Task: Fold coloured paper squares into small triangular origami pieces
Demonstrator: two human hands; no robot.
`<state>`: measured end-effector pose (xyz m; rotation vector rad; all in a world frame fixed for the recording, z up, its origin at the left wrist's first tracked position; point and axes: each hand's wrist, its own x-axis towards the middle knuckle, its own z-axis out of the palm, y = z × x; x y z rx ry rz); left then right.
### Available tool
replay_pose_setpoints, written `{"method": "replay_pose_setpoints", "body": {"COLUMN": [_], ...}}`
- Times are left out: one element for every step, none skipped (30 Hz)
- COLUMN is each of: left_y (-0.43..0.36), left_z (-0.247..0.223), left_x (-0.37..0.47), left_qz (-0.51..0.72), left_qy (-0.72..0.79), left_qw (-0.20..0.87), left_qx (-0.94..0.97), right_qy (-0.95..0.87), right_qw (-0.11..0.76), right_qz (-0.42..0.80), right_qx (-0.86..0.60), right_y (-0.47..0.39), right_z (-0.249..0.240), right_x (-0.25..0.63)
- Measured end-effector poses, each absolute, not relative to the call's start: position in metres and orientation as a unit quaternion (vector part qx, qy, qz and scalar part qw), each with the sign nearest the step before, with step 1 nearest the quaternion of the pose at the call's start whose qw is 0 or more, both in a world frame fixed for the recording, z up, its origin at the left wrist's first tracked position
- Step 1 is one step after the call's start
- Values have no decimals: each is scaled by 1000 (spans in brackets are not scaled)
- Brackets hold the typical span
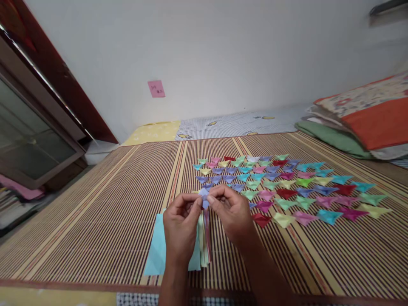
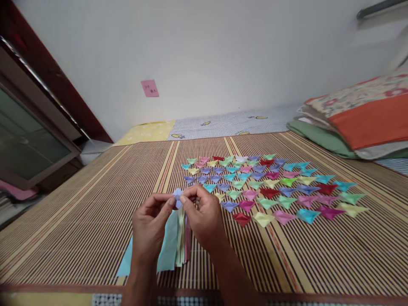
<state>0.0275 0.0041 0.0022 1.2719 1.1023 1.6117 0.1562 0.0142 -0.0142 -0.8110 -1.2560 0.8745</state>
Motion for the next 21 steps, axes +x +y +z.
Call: {"method": "replay_pose_setpoints", "body": {"left_y": [4, 4, 4, 4, 4, 5, 5, 5, 5, 5, 5, 5, 5, 5, 5, 5, 4, 4, 4, 5, 5], "left_z": [2, 2, 2, 1, 1, 0, 0, -1, -1, -2, -2, -3, -3, -3, -3, -3, -2, -2, -1, -1, -1], "left_x": [28, 28, 29, 29, 29, 30, 30, 30, 30, 30, 30, 30, 30, 30, 30, 31, 31, 32, 33, 34, 34], "left_qz": [637, 638, 638, 638, 639, 639, 639, 638, 637, 637, 638, 640, 642, 642, 642, 642, 641, 642, 644, 647, 650], "left_qy": [436, 439, 442, 444, 446, 448, 449, 449, 450, 451, 452, 453, 452, 452, 451, 449, 447, 445, 443, 439, 435], "left_qw": [394, 392, 390, 386, 382, 379, 377, 378, 379, 381, 380, 378, 376, 374, 374, 374, 374, 375, 377, 384, 397], "left_qx": [499, 496, 496, 496, 497, 498, 498, 498, 497, 495, 494, 492, 492, 493, 495, 497, 499, 499, 497, 491, 480], "right_qy": [-554, -557, -560, -562, -564, -565, -564, -562, -558, -555, -551, -547, -543, -538, -530, -522, -514, -508, -504, -502, -501], "right_qw": [649, 648, 648, 648, 647, 648, 649, 651, 654, 657, 659, 661, 662, 663, 664, 665, 667, 669, 672, 674, 676], "right_qz": [378, 372, 366, 361, 356, 353, 350, 348, 346, 345, 344, 343, 344, 346, 350, 356, 361, 365, 366, 365, 362], "right_qx": [-359, -361, -364, -367, -369, -371, -372, -373, -375, -376, -379, -381, -385, -390, -394, -397, -400, -401, -401, -401, -401], "right_y": [14, 14, 14, 15, 15, 15, 15, 15, 15, 16, 16, 16, 16, 16, 16, 16, 15, 15, 15, 15, 15], "right_z": [-14, -14, -14, -14, -14, -13, -13, -14, -14, -14, -15, -15, -16, -17, -17, -17, -18, -18, -18, -19, -19], "right_x": [156, 156, 156, 156, 156, 156, 155, 155, 155, 154, 153, 153, 152, 151, 150, 150, 149, 149, 149, 149, 149]}}
